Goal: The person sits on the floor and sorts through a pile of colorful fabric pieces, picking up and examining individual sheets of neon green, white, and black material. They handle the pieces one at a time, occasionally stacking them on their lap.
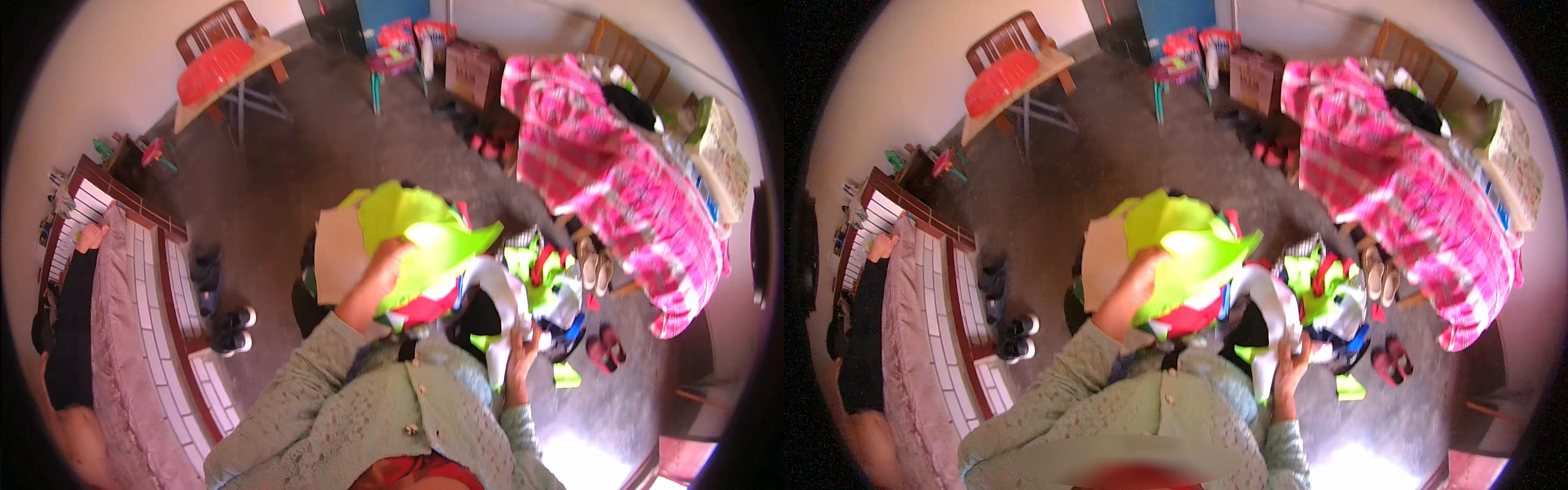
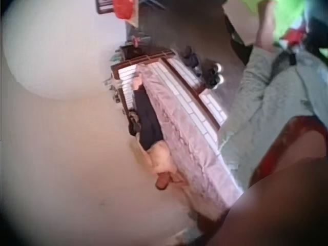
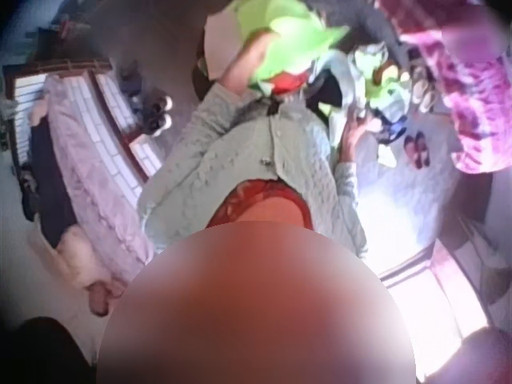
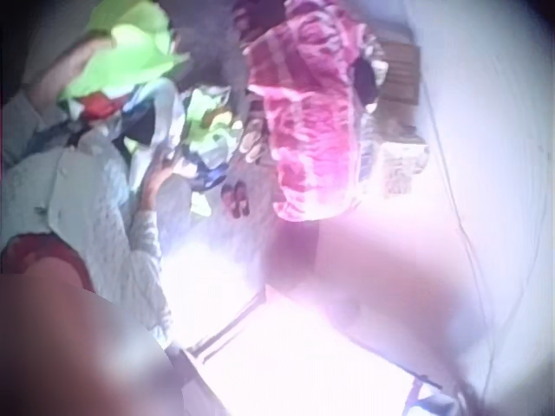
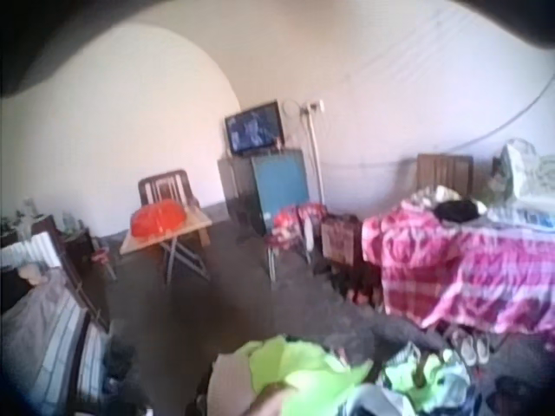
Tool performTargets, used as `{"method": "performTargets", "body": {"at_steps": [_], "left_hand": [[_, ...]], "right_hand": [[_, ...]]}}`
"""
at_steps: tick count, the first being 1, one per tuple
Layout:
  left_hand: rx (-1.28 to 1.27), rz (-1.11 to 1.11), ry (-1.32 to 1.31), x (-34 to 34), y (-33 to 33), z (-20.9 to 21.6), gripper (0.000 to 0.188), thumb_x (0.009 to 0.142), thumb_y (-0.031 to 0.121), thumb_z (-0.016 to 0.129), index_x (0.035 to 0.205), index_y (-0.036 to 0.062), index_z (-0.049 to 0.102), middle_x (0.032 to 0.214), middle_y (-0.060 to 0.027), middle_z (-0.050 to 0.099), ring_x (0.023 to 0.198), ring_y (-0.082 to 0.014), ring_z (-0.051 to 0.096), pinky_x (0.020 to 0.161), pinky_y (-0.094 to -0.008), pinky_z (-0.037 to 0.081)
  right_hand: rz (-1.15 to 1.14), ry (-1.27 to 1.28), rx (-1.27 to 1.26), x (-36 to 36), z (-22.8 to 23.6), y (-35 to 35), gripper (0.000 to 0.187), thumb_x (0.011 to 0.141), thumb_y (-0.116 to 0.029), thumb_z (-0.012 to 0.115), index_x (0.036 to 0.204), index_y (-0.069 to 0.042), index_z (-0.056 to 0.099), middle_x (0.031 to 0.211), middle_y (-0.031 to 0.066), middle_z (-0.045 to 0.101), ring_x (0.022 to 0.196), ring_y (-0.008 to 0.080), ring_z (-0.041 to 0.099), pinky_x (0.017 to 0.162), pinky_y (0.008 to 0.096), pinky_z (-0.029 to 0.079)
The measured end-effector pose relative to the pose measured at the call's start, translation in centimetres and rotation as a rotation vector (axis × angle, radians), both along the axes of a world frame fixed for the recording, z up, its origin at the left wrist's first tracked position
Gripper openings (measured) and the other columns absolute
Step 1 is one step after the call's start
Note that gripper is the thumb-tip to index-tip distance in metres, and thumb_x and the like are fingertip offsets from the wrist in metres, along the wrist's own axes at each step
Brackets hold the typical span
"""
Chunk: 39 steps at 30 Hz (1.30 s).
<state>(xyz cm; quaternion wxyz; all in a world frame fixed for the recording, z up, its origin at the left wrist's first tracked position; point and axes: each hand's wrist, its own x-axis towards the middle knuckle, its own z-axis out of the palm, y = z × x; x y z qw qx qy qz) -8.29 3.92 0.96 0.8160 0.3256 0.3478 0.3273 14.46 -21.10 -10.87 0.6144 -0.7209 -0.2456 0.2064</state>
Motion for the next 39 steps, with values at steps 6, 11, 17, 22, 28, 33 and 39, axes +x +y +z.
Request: {"method": "performTargets", "body": {"at_steps": [6, 11, 17, 22, 28, 33, 39], "left_hand": [[0.006, 0.07, 0.101, -2.8, -2.7, -1.4, 0.031, 0.08, 0.007, 0.06, 0.109, -0.0039, 0.054, 0.099, -0.0099, 0.062, 0.086, -0.0188, 0.063, 0.076, -0.0312, 0.052], [0.155, 0.04, 0.198, -2.5, -3.6, -2.4, 0.042, 0.075, -0.005, 0.06, 0.116, -0.0037, 0.049, 0.101, -0.0112, 0.061, 0.085, -0.0184, 0.063, 0.075, -0.0319, 0.053], [0.249, 0.056, 0.405, -3.0, -5.4, -2.0, 0.037, 0.077, -0.005, 0.06, 0.111, -0.0016, 0.046, 0.097, -0.0116, 0.062, 0.079, -0.0161, 0.062, 0.074, -0.0314, 0.052], [0.419, 0.221, 0.392, -4.3, -6.1, -2.7, 0.032, 0.078, -0.005, 0.057, 0.107, 0.0, 0.044, 0.087, -0.0096, 0.062, 0.073, -0.0133, 0.061, 0.056, -0.0266, 0.05], [0.396, 0.24, 0.517, -5.9, -6.7, -0.8, 0.036, 0.079, -0.005, 0.056, 0.11, 0.0028, 0.039, 0.085, -0.011, 0.063, 0.072, -0.0164, 0.062, 0.044, -0.0278, 0.052], [0.625, 0.255, 0.722, -7.8, -7.3, -1.9, 0.041, 0.075, 0.0, 0.062, 0.11, 0.0047, 0.042, 0.084, -0.0123, 0.063, 0.072, -0.0195, 0.064, 0.055, -0.0331, 0.051], [0.913, 0.269, 1.332, -7.6, -7.3, 1.5, 0.045, 0.068, 0.013, 0.071, 0.105, 0.0093, 0.047, 0.084, -0.0098, 0.061, 0.074, -0.0296, 0.062, 0.064, -0.0402, 0.048]], "right_hand": [[-0.036, 0.126, -0.017, 0.0, -0.3, 0.0, 0.041, 0.08, -0.009, 0.064, 0.117, -0.002, 0.049, 0.104, 0.0055, 0.047, 0.09, 0.0152, 0.048, 0.077, 0.0278, 0.042], [-0.049, 0.14, -0.006, 0.3, -0.8, 0.0, 0.042, 0.08, -0.009, 0.065, 0.117, -0.002, 0.048, 0.105, 0.0039, 0.046, 0.09, 0.0139, 0.047, 0.077, 0.0268, 0.042], [-0.053, 0.04, 0.011, -0.2, 0.4, 0.6, 0.039, 0.081, -0.009, 0.065, 0.116, -0.002, 0.049, 0.105, 0.0039, 0.045, 0.09, 0.0134, 0.047, 0.076, 0.0262, 0.042], [-0.019, 0.024, -0.01, 0.0, 0.2, 0.3, 0.037, 0.082, -0.01, 0.063, 0.115, -0.001, 0.049, 0.103, 0.0044, 0.045, 0.091, 0.0144, 0.046, 0.077, 0.0276, 0.042], [-0.034, 0.004, -0.036, -0.5, 1.6, 0.7, 0.036, 0.081, -0.008, 0.064, 0.113, -0.001, 0.049, 0.103, 0.0049, 0.044, 0.091, 0.0148, 0.046, 0.077, 0.0281, 0.041], [-0.046, 0.104, 0.028, -0.3, 0.9, 0.3, 0.041, 0.081, -0.006, 0.064, 0.118, -0.001, 0.047, 0.103, 0.0032, 0.045, 0.086, 0.0129, 0.046, 0.074, 0.0255, 0.041], [-0.037, 0.032, -0.001, 0.2, -0.8, 0.1, 0.045, 0.081, -0.012, 0.064, 0.121, 0.0, 0.046, 0.105, 0.0059, 0.05, 0.091, 0.0157, 0.048, 0.078, 0.0293, 0.043]]}}
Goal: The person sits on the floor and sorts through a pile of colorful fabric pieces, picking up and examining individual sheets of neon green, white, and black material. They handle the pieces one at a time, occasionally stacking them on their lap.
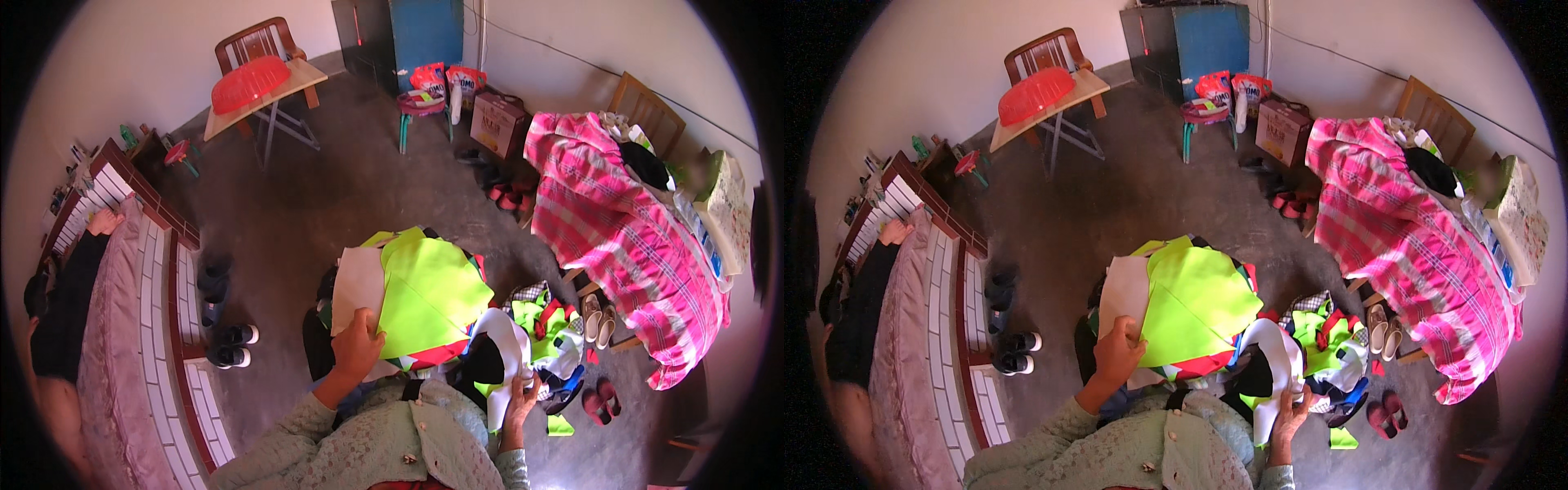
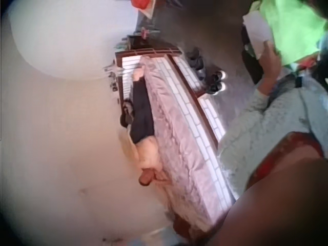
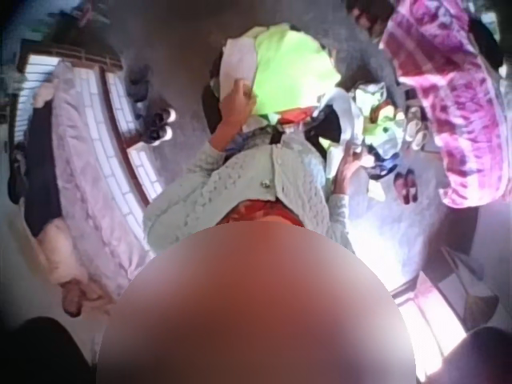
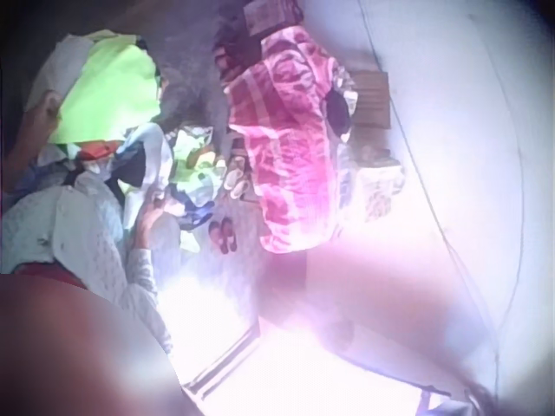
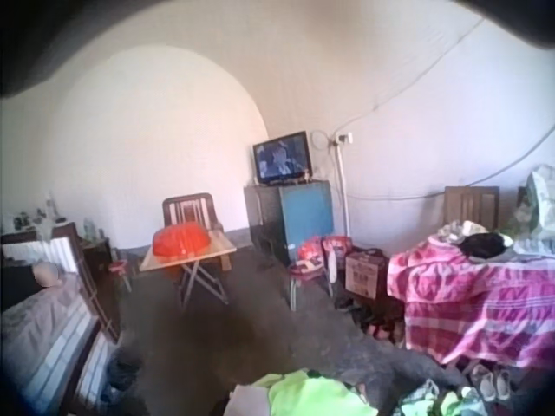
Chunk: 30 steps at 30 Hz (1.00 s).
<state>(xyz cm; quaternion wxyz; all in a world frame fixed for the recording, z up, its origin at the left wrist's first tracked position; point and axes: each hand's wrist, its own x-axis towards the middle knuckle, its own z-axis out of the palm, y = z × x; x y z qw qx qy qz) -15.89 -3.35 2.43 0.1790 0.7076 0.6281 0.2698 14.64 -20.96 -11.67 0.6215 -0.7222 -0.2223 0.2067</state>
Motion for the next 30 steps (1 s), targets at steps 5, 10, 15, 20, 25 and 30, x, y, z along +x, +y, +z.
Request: {"method": "performTargets", "body": {"at_steps": [5, 10, 15, 20, 25, 30], "left_hand": [[0.391, -0.161, 0.054, 0.2, 1.5, 1.5, 0.042, 0.066, 0.012, 0.071, 0.102, 0.0069, 0.05, 0.106, -0.0132, 0.054, 0.096, -0.0316, 0.055, 0.075, -0.0398, 0.046], [0.445, -0.336, 0.014, 3.0, 2.9, 2.3, 0.043, 0.068, 0.012, 0.071, 0.105, 0.0029, 0.05, 0.123, -0.0221, 0.043, 0.111, -0.0389, 0.044, 0.09, -0.0458, 0.038], [0.38, -0.409, 0.156, 5.2, 3.9, 0.8, 0.054, 0.076, 0.03, 0.067, 0.117, -0.0001, 0.048, 0.132, -0.0242, 0.036, 0.125, -0.0399, 0.033, 0.1, -0.0507, 0.027], [0.269, -0.411, 0.358, 5.7, 4.2, -3.0, 0.072, 0.084, 0.049, 0.05, 0.135, 0.0006, 0.032, 0.142, -0.0241, 0.025, 0.134, -0.0378, 0.02, 0.107, -0.0532, 0.014], [0.274, -0.397, 0.392, 5.8, 4.0, -3.3, 0.074, 0.084, 0.05, 0.049, 0.136, 0.0007, 0.032, 0.142, -0.0242, 0.025, 0.134, -0.0379, 0.02, 0.107, -0.0534, 0.013], [0.279, -0.39, 0.424, 5.9, 3.9, -3.1, 0.074, 0.084, 0.051, 0.048, 0.136, 0.0009, 0.032, 0.142, -0.0241, 0.025, 0.133, -0.0379, 0.02, 0.107, -0.0534, 0.013]], "right_hand": [[-0.007, -0.026, -0.023, -0.5, 1.4, 0.1, 0.042, 0.08, -0.01, 0.064, 0.117, 0.0, 0.047, 0.105, 0.0067, 0.05, 0.092, 0.0171, 0.047, 0.081, 0.0305, 0.042], [-0.014, -0.026, 0.031, -0.7, 1.8, 0.2, 0.041, 0.079, -0.009, 0.064, 0.115, 0.0, 0.049, 0.104, 0.006, 0.048, 0.094, 0.0166, 0.047, 0.081, 0.0296, 0.041], [0.015, -0.026, 0.022, -0.4, 1.5, 0.0, 0.041, 0.078, -0.011, 0.063, 0.115, -0.001, 0.049, 0.107, 0.0088, 0.05, 0.096, 0.0185, 0.047, 0.088, 0.0328, 0.039], [0.011, -0.024, 0.073, -0.2, 0.4, 0.0, 0.041, 0.077, -0.01, 0.065, 0.115, -0.001, 0.049, 0.104, 0.007, 0.048, 0.094, 0.0179, 0.047, 0.081, 0.0311, 0.041], [0.015, -0.011, 0.011, -0.5, 1.6, 0.2, 0.043, 0.078, -0.011, 0.064, 0.116, -0.001, 0.047, 0.107, 0.0076, 0.048, 0.097, 0.0186, 0.046, 0.088, 0.0318, 0.038], [0.015, -0.049, 0.013, -0.1, 0.3, 0.0, 0.042, 0.078, -0.011, 0.064, 0.115, -0.001, 0.047, 0.106, 0.0081, 0.048, 0.096, 0.0189, 0.046, 0.087, 0.0319, 0.039]]}}
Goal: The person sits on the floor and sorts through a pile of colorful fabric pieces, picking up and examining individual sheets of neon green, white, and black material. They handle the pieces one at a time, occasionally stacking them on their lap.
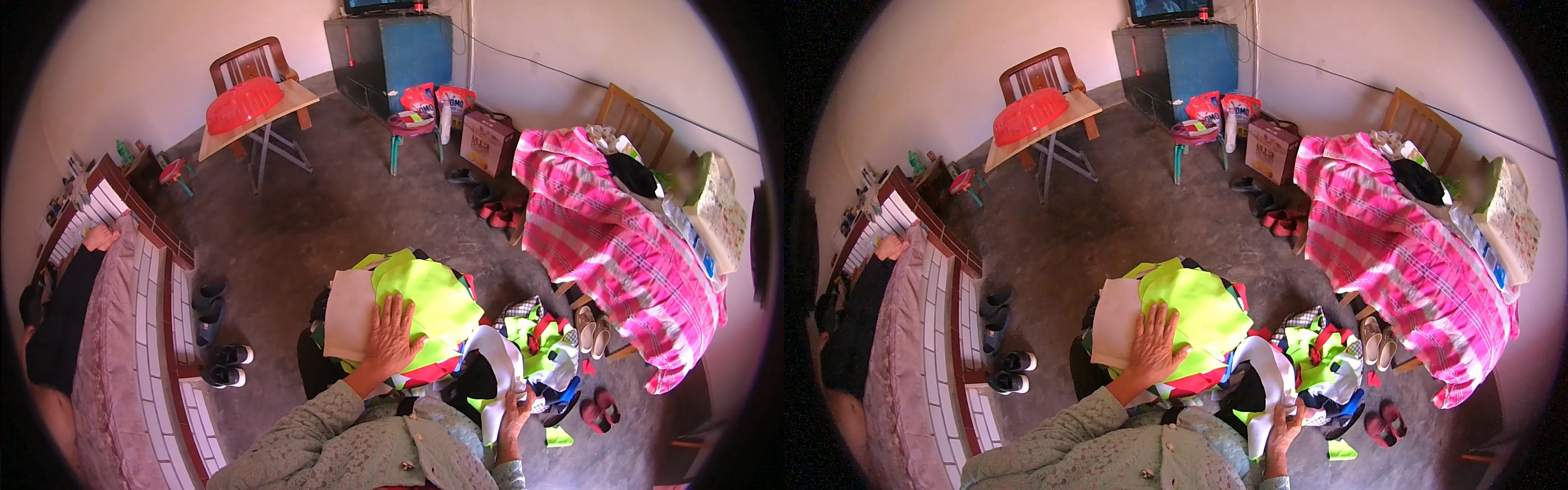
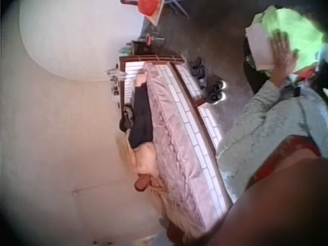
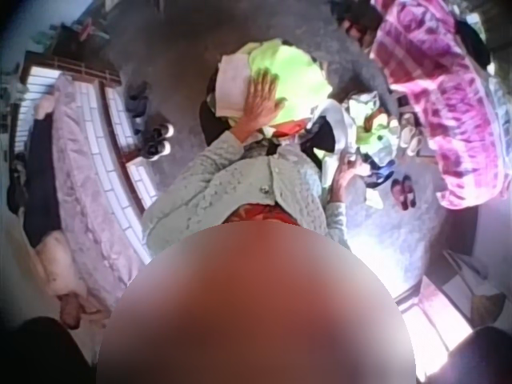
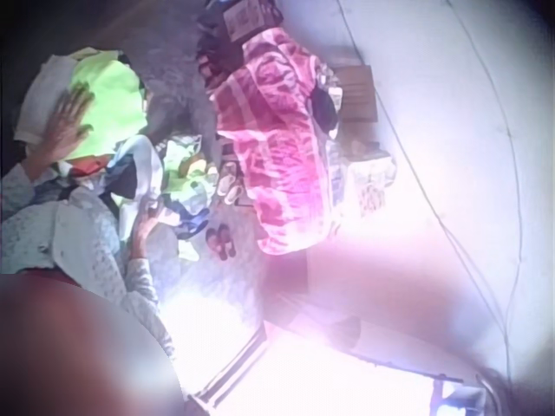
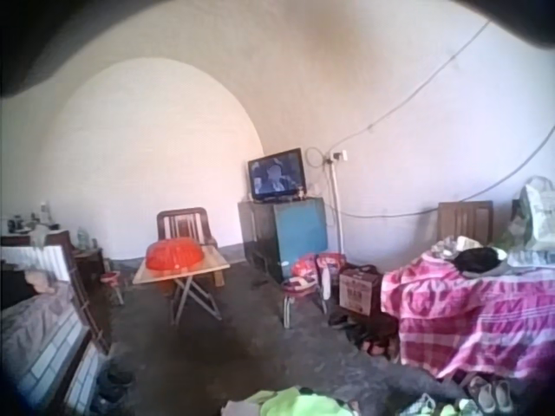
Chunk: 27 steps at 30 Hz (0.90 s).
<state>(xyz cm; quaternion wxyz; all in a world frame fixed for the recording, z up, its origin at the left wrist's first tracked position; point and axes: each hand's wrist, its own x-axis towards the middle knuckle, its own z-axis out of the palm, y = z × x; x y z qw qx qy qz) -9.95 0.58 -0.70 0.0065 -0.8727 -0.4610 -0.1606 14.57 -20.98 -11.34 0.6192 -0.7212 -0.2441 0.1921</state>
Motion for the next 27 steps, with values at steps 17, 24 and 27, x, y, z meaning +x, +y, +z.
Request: {"method": "performTargets", "body": {"at_steps": [17, 24, 27], "left_hand": [[-0.015, -0.037, 0.032, 0.9, 0.5, 0.3, 0.076, 0.08, 0.042, 0.06, 0.137, 0.002, 0.028, 0.141, -0.0231, 0.028, 0.132, -0.0391, 0.023, 0.107, -0.0542, 0.016], [-0.078, -0.417, -0.34, 5.0, -2.6, 3.6, 0.063, 0.079, 0.02, 0.065, 0.132, 0.0009, 0.037, 0.134, -0.0227, 0.039, 0.123, -0.0383, 0.037, 0.102, -0.046, 0.028], [-0.21, -0.533, -0.394, 6.9, -3.9, 2.7, 0.062, 0.075, 0.013, 0.067, 0.129, 0.0018, 0.041, 0.131, -0.0225, 0.042, 0.117, -0.0388, 0.042, 0.098, -0.0432, 0.033]], "right_hand": [[-0.022, 0.232, 0.019, -0.3, -0.3, -0.6, 0.054, 0.08, -0.01, 0.064, 0.129, 0.0, 0.043, 0.123, 0.0091, 0.045, 0.104, 0.0174, 0.048, 0.084, 0.0267, 0.043], [-0.015, 0.011, 0.043, -0.6, 1.5, 0.3, 0.035, 0.079, -0.011, 0.064, 0.111, -0.001, 0.052, 0.11, 0.0097, 0.048, 0.103, 0.0195, 0.048, 0.085, 0.0291, 0.042], [-0.019, -0.012, 0.013, -0.7, 2.1, 0.2, 0.037, 0.079, -0.011, 0.064, 0.112, -0.001, 0.052, 0.113, 0.01, 0.047, 0.105, 0.0203, 0.047, 0.088, 0.029, 0.04]]}}
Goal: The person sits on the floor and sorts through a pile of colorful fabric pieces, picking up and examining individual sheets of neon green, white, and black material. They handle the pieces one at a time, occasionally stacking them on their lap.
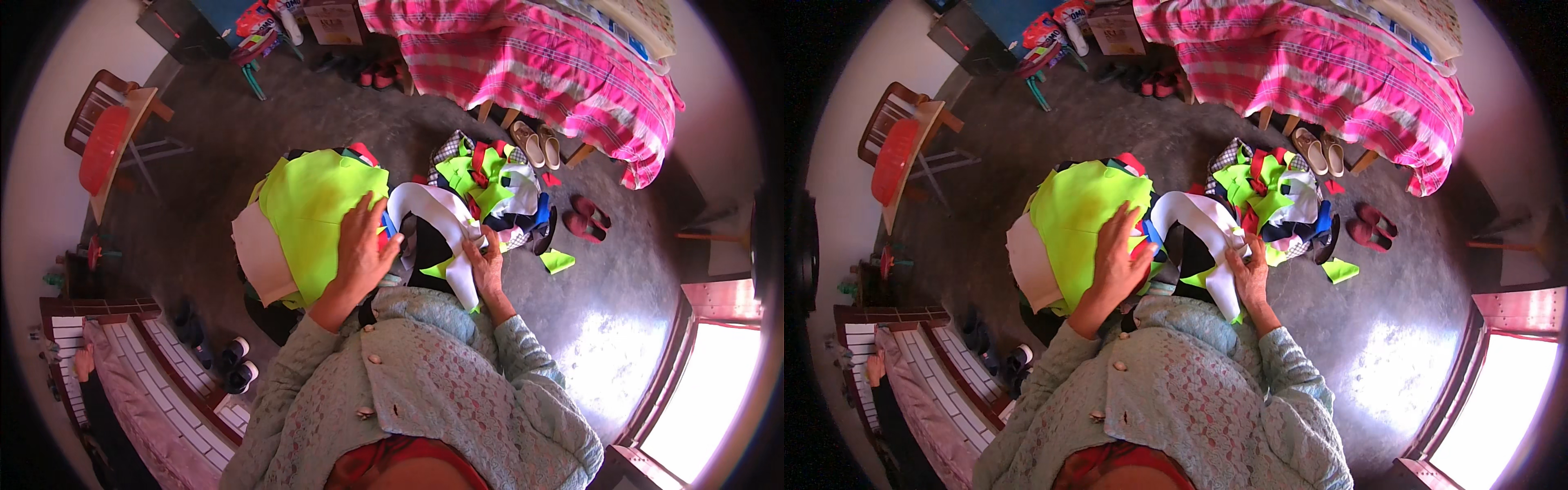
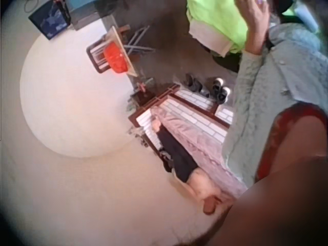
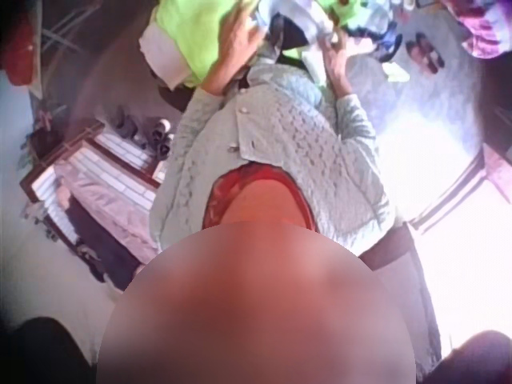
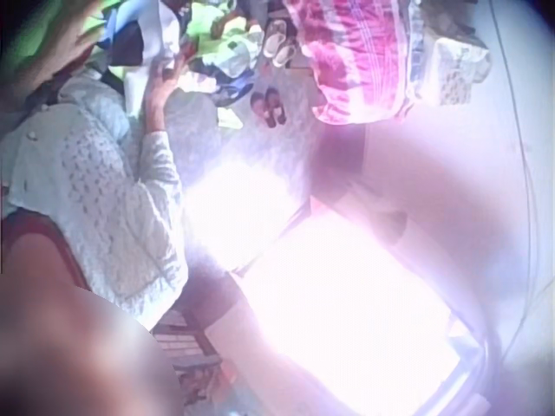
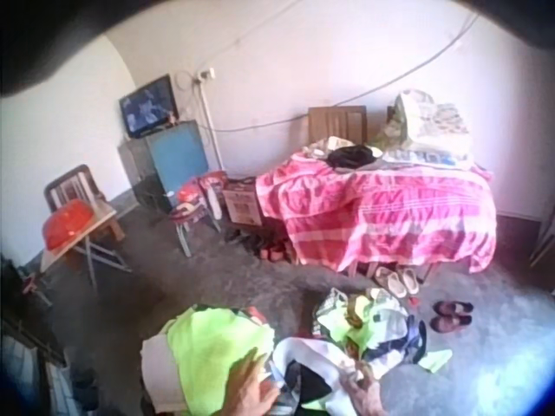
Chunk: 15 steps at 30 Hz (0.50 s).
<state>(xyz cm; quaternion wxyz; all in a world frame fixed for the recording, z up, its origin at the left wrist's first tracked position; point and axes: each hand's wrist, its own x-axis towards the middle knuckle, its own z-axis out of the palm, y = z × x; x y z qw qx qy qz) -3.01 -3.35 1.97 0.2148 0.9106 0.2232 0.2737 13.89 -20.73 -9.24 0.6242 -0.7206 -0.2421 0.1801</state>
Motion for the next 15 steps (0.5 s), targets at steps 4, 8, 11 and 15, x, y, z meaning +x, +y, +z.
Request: {"method": "performTargets", "body": {"at_steps": [4, 8, 11, 15], "left_hand": [[-0.107, -0.135, -0.006, 3.3, -0.9, -2.6, 0.052, 0.068, 0.007, 0.067, 0.117, 0.0023, 0.049, 0.117, -0.0211, 0.049, 0.103, -0.0388, 0.048, 0.086, -0.0457, 0.04], [-0.015, -0.325, 0.0, 6.9, -1.7, -2.6, 0.048, 0.064, 0.003, 0.063, 0.11, 0.0023, 0.052, 0.106, -0.0169, 0.05, 0.103, -0.0327, 0.049, 0.082, -0.0437, 0.04], [0.128, -0.298, 0.11, 9.0, -1.8, -5.7, 0.044, 0.069, 0.006, 0.061, 0.112, 0.0046, 0.052, 0.115, -0.0147, 0.047, 0.107, -0.0316, 0.047, 0.084, -0.0434, 0.04], [0.127, -0.326, 0.283, 10.2, -1.8, -7.3, 0.036, 0.074, 0.009, 0.056, 0.109, 0.0065, 0.053, 0.122, -0.0156, 0.044, 0.111, -0.0306, 0.045, 0.083, -0.0418, 0.04]], "right_hand": [[0.022, 0.13, 0.028, 0.1, -0.9, -0.5, 0.043, 0.082, -0.013, 0.064, 0.12, 0.001, 0.049, 0.121, 0.0101, 0.045, 0.11, 0.02, 0.045, 0.092, 0.0284, 0.038], [0.035, 0.107, 0.186, 0.5, -3.1, -0.3, 0.036, 0.085, -0.008, 0.062, 0.118, -0.003, 0.047, 0.107, 0.0021, 0.048, 0.088, 0.0103, 0.049, 0.073, 0.0227, 0.043], [0.037, -0.042, 0.011, 0.5, -1.2, -0.2, 0.034, 0.08, -0.007, 0.064, 0.111, -0.003, 0.049, 0.106, 0.0041, 0.046, 0.097, 0.015, 0.043, 0.084, 0.0281, 0.037], [0.047, -0.242, -0.079, 0.3, 0.6, -0.2, 0.035, 0.077, -0.012, 0.065, 0.107, -0.003, 0.051, 0.104, 0.0116, 0.051, 0.1, 0.0251, 0.047, 0.092, 0.0356, 0.036]]}}
